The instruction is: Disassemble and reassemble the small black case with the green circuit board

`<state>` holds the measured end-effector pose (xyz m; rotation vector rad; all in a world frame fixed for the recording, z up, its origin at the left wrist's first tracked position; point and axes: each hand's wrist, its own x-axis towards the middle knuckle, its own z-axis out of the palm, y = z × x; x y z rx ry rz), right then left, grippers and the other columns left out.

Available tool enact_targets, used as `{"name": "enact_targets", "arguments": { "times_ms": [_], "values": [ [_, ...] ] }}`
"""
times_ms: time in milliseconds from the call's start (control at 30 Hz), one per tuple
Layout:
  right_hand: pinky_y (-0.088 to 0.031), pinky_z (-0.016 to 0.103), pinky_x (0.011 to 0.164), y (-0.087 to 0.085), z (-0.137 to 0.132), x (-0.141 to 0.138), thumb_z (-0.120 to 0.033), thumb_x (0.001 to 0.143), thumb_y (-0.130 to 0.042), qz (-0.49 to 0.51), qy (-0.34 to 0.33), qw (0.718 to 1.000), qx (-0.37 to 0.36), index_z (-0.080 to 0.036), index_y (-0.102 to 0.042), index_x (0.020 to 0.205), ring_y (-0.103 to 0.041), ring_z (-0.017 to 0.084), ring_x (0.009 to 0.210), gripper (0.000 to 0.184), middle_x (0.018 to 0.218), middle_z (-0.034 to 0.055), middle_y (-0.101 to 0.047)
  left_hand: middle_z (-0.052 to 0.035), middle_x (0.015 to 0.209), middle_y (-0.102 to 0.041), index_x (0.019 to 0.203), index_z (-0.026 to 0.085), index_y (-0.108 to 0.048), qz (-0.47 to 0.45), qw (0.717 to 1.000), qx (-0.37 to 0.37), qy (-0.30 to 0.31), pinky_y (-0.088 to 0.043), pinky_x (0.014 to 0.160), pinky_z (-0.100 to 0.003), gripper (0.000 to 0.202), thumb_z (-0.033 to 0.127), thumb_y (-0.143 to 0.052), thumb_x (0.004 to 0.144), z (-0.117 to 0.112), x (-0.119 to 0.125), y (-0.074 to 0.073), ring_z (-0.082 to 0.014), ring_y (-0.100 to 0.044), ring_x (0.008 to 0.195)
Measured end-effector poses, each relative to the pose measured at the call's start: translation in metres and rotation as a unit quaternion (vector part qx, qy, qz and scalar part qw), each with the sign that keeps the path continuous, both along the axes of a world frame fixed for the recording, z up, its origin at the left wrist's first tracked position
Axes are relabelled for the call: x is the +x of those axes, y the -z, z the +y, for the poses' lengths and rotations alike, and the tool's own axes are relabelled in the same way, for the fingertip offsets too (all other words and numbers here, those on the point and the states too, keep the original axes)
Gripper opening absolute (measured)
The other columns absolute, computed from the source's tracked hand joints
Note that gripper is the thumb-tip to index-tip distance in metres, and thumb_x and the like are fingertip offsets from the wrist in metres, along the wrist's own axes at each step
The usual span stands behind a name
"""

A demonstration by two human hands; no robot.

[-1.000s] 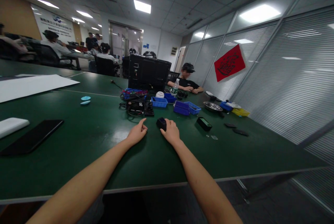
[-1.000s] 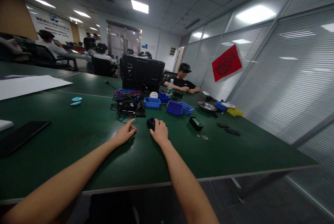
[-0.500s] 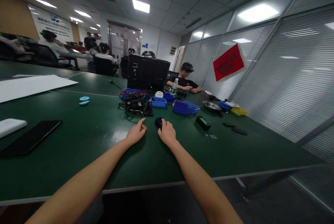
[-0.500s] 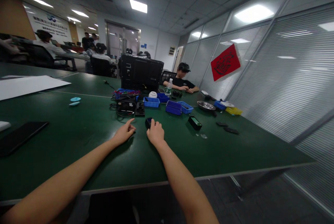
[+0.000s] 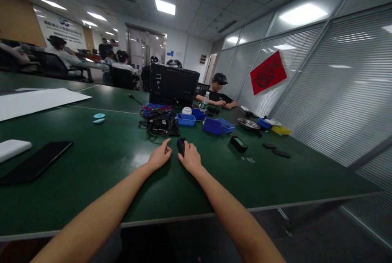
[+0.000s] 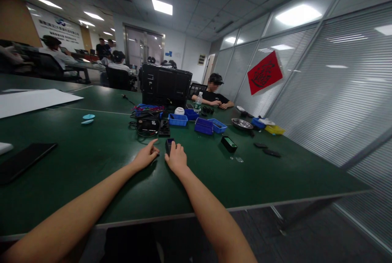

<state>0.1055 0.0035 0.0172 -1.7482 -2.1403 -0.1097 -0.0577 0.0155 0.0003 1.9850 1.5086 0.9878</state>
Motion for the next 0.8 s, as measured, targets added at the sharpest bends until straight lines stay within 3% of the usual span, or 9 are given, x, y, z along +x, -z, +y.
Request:
{"name": "enact_targets", "arguments": {
  "times_ms": [333, 467, 533, 600, 700, 800],
  "values": [
    [-0.041, 0.035, 0.076, 0.005, 0.003, 0.001, -0.036, 0.074, -0.054, 0.019, 0.001, 1.0, 0.01, -0.015, -0.032, 0.129, -0.045, 0.026, 0.097, 0.063, 0.11, 0.0156, -0.045, -0.0014, 0.089, -0.064, 0.13, 0.019, -0.029, 0.002, 1.0, 0.014, 0.0, -0.044, 0.072, -0.025, 0.059, 0.02, -0.047, 0.074, 0.004, 0.0, 0.006, -0.0131, -0.059, 0.074],
    [-0.04, 0.037, 0.082, 0.004, 0.002, 0.001, -0.043, 0.075, -0.053, 0.084, -0.069, 0.994, 0.017, -0.014, -0.037, 0.127, -0.047, 0.026, 0.1, 0.062, 0.11, 0.0156, -0.049, -0.0048, 0.097, -0.06, 0.126, 0.018, -0.036, -0.022, 0.998, 0.053, -0.032, -0.045, 0.07, -0.027, 0.052, 0.028, -0.048, 0.076, 0.006, 0.0, 0.007, -0.0125, -0.057, 0.07],
    [-0.04, 0.034, 0.083, 0.004, 0.003, 0.0, -0.043, 0.08, -0.046, 0.167, -0.13, 0.977, 0.004, -0.014, -0.042, 0.124, -0.051, 0.022, 0.096, 0.052, 0.106, 0.0127, -0.053, -0.0071, 0.101, -0.057, 0.123, 0.016, -0.04, -0.033, 0.994, 0.086, -0.057, -0.046, 0.073, -0.029, 0.05, 0.035, -0.048, 0.077, 0.006, -0.001, 0.005, -0.0132, -0.056, 0.072],
    [-0.044, 0.03, 0.074, 0.006, 0.007, 0.0, -0.042, 0.084, -0.037, 0.273, -0.162, 0.948, -0.036, -0.015, -0.044, 0.121, -0.057, 0.016, 0.08, 0.046, 0.095, 0.0087, -0.059, -0.0089, 0.104, -0.054, 0.121, 0.016, -0.041, -0.035, 0.99, 0.115, -0.075, -0.046, 0.077, -0.031, 0.05, 0.04, -0.047, 0.078, 0.003, -0.001, 0.001, -0.0152, -0.056, 0.078],
    [-0.044, 0.023, 0.05, 0.012, 0.015, 0.001, -0.044, 0.085, -0.032, 0.4, -0.156, 0.897, -0.105, -0.016, -0.043, 0.121, -0.052, 0.009, 0.049, 0.047, 0.078, 0.0033, -0.06, -0.0113, 0.111, -0.049, 0.122, 0.015, -0.041, -0.025, 0.985, 0.148, -0.087, -0.043, 0.085, -0.035, 0.055, 0.043, -0.05, 0.075, -0.003, 0.002, -0.005, -0.0198, -0.053, 0.096],
    [-0.038, 0.019, 0.038, 0.019, 0.023, 0.003, -0.046, 0.083, -0.034, 0.456, -0.136, 0.872, -0.112, -0.015, -0.047, 0.113, -0.047, 0.007, 0.041, 0.044, 0.076, 0.0024, -0.06, -0.0114, 0.118, -0.045, 0.124, 0.016, -0.038, 0.007, 0.981, 0.178, -0.073, -0.036, 0.095, -0.038, 0.064, 0.044, -0.057, 0.069, -0.01, 0.007, -0.008, -0.0231, -0.043, 0.112]
  ]
}}
